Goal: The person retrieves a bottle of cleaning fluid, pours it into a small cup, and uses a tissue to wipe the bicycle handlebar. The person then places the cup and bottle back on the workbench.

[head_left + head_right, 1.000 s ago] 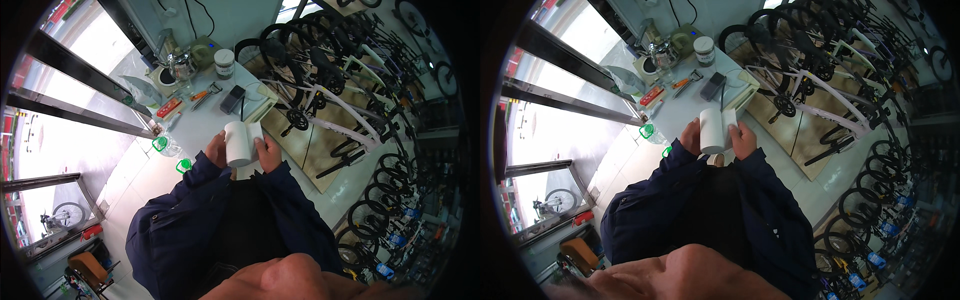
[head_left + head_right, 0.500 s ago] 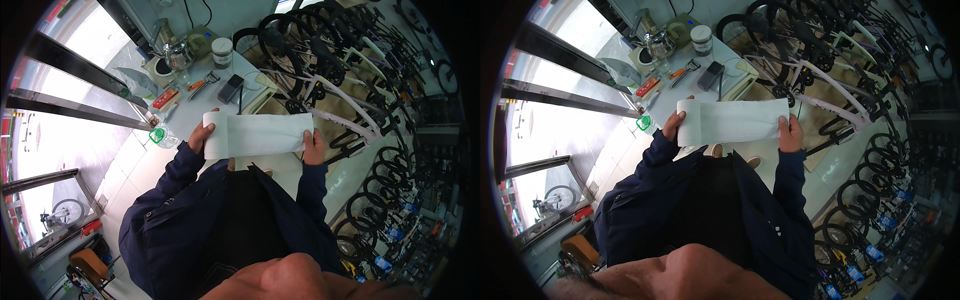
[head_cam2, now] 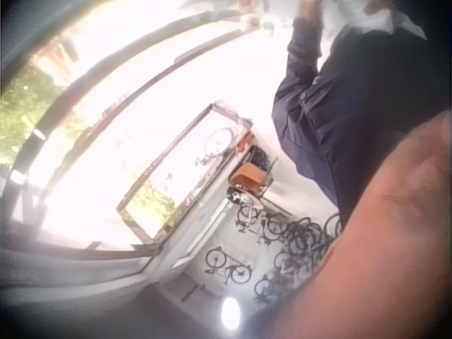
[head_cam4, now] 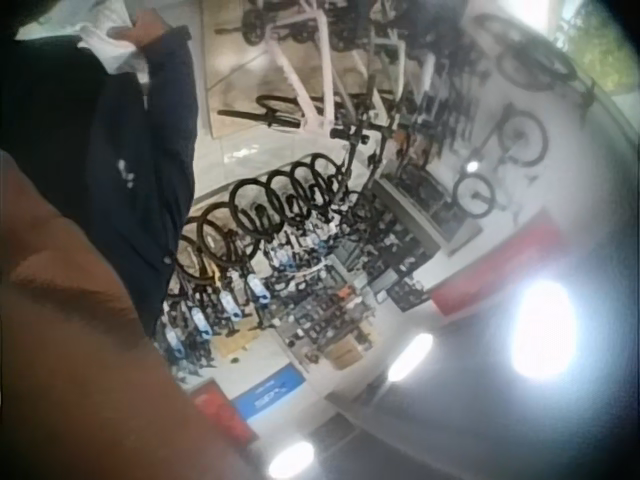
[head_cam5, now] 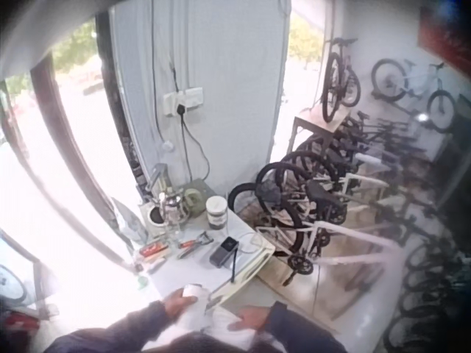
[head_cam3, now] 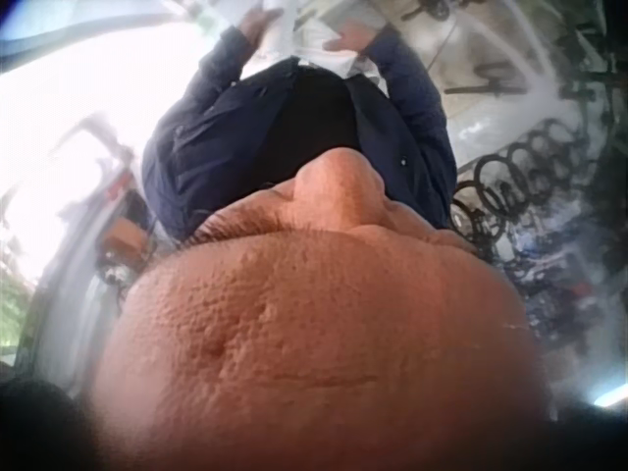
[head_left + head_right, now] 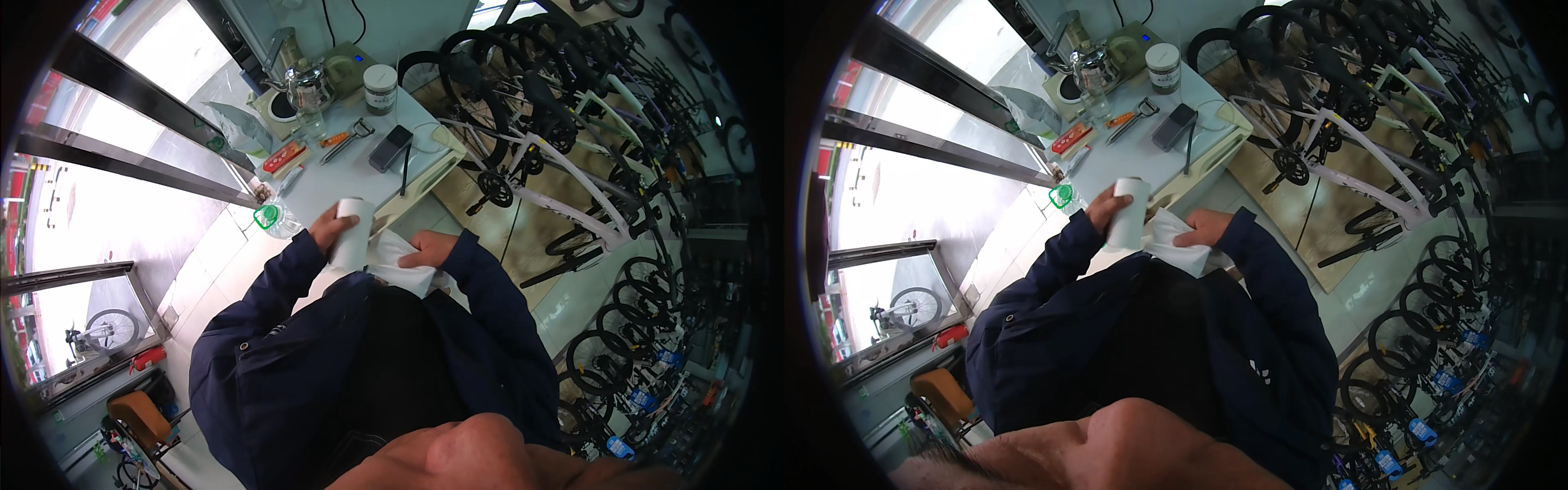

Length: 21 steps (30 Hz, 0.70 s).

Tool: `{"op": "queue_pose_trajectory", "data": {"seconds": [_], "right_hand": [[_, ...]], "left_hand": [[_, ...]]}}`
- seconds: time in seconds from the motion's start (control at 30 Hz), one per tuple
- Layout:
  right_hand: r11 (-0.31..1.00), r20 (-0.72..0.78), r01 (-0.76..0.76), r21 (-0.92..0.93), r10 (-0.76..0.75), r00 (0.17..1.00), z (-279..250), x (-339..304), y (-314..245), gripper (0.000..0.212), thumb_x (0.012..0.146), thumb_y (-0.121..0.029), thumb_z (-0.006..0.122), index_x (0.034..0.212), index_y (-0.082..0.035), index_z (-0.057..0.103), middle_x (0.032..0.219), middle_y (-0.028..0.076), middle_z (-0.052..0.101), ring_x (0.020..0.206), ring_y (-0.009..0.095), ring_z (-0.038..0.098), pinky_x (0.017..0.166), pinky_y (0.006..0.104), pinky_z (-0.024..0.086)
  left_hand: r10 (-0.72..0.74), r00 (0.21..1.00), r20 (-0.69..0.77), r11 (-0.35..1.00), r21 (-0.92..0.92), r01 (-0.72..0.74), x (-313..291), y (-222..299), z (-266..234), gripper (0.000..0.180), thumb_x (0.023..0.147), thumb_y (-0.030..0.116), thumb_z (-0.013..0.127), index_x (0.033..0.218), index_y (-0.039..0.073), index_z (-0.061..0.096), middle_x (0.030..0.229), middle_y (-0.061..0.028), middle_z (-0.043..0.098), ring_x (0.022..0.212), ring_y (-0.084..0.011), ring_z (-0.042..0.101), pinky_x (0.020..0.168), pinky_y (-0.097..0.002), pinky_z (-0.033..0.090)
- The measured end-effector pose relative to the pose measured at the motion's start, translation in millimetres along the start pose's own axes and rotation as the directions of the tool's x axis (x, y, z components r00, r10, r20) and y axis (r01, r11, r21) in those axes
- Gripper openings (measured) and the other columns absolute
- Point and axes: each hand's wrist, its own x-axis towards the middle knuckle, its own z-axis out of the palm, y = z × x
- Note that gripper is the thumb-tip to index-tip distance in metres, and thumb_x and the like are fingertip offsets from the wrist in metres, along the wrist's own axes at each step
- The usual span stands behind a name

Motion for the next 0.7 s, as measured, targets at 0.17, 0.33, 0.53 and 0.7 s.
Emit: {"op": "queue_pose_trajectory", "data": {"seconds": [0.17, 0.33, 0.53, 0.7], "right_hand": [[0.973, -0.554, 0.101, 0.208, 0.032, 0.832, -10, -39, 36, 0.046, 0.097, -0.039, 0.077, 0.117, 0.003, 0.074, 0.100, 0.007, 0.077, 0.086, 0.016, 0.070, 0.080, 0.0317, 0.055], [0.649, -0.868, 0.635, 0.419, 0.082, 0.489, 11, -100, 70, 0.034, 0.102, -0.029, 0.072, 0.118, 0.001, 0.074, 0.099, 0.004, 0.076, 0.088, 0.013, 0.068, 0.079, 0.0301, 0.055], [0.781, -0.976, 0.586, 0.216, 0.186, 0.112, 57, -181, 90, 0.029, 0.100, -0.021, 0.075, 0.119, 0.001, 0.074, 0.098, 0.003, 0.075, 0.087, 0.010, 0.067, 0.078, 0.0299, 0.054], [0.622, -0.966, 0.772, 0.131, 0.254, -0.040, 103, -242, 115, 0.027, 0.099, -0.018, 0.076, 0.119, 0.001, 0.074, 0.101, 0.003, 0.076, 0.088, 0.011, 0.067, 0.077, 0.0301, 0.054]], "left_hand": [[0.506, 0.705, -0.496, 0.855, 0.394, -0.336, 49, -36, -63, 0.099, 0.079, 0.013, 0.087, 0.159, 0.002, 0.030, 0.138, -0.0195, 0.058, 0.122, -0.0277, 0.062, 0.105, -0.0409, 0.052], [0.570, 0.588, -0.574, 0.816, 0.475, -0.328, 98, -65, -76, 0.114, 0.069, 0.017, 0.095, 0.161, 0.002, 0.030, 0.146, -0.0167, 0.056, 0.130, -0.0286, 0.059, 0.112, -0.0425, 0.048], [0.972, 0.232, -0.034, 0.062, 0.992, -0.114, 46, -5, -12, 0.089, 0.083, 0.025, 0.087, 0.153, -0.003, 0.041, 0.148, -0.0219, 0.055, 0.135, -0.0341, 0.055, 0.119, -0.0482, 0.039], [0.628, 0.723, 0.287, 0.479, 0.590, -0.650, 83, -35, 220, 0.074, 0.096, 0.028, 0.071, 0.155, -0.005, 0.042, 0.157, -0.0211, 0.051, 0.146, -0.0340, 0.049, 0.120, -0.0459, 0.040]]}}
